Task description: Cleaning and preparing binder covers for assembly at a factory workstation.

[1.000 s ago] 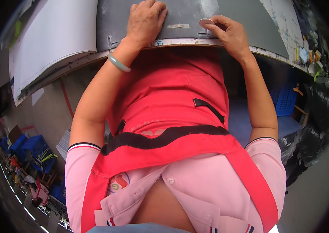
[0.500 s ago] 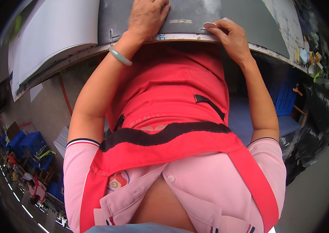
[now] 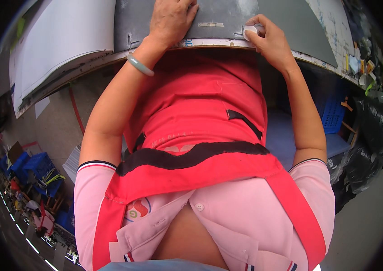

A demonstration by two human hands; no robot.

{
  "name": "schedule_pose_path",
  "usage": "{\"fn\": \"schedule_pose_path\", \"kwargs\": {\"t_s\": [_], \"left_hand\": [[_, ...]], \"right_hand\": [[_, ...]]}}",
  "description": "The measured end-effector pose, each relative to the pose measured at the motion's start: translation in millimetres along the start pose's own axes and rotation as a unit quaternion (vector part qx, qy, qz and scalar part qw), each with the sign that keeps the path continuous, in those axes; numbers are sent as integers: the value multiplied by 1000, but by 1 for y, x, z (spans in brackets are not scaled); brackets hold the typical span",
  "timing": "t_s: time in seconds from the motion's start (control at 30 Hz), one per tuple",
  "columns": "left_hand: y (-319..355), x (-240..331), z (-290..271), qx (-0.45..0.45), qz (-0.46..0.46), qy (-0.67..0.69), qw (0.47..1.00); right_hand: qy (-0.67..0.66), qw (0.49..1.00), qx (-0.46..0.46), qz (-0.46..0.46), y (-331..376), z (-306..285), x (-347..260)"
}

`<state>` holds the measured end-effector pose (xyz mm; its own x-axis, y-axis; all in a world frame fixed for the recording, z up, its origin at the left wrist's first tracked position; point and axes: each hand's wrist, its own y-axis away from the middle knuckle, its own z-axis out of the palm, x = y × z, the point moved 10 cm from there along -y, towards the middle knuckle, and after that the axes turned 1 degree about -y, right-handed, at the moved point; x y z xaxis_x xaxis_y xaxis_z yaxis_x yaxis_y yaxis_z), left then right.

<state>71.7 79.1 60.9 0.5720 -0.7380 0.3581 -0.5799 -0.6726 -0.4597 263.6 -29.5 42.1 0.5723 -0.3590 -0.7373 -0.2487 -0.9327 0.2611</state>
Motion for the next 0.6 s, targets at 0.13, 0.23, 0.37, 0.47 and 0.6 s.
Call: {"fn": "schedule_pose_path", "kwargs": {"t_s": [0.13, 0.23, 0.37, 0.47, 0.6], "left_hand": [[-4, 10, -11, 25, 31, -39, 998], [3, 0, -3, 32, 16, -24, 999], [6, -3, 7, 10, -13, -64, 998], [7, -8, 17, -19, -30, -34, 999], [7, -9, 19, -22, -33, -32, 999]], "right_hand": [[-39, 997, 54, -39, -32, -23, -3], [-32, 994, 64, -77, -83, -37, -3], [87, 977, 131, -141, -130, -45, -26], [100, 968, 170, -158, -154, -52, -36], [158, 964, 133, -168, -180, -39, -49]]}}
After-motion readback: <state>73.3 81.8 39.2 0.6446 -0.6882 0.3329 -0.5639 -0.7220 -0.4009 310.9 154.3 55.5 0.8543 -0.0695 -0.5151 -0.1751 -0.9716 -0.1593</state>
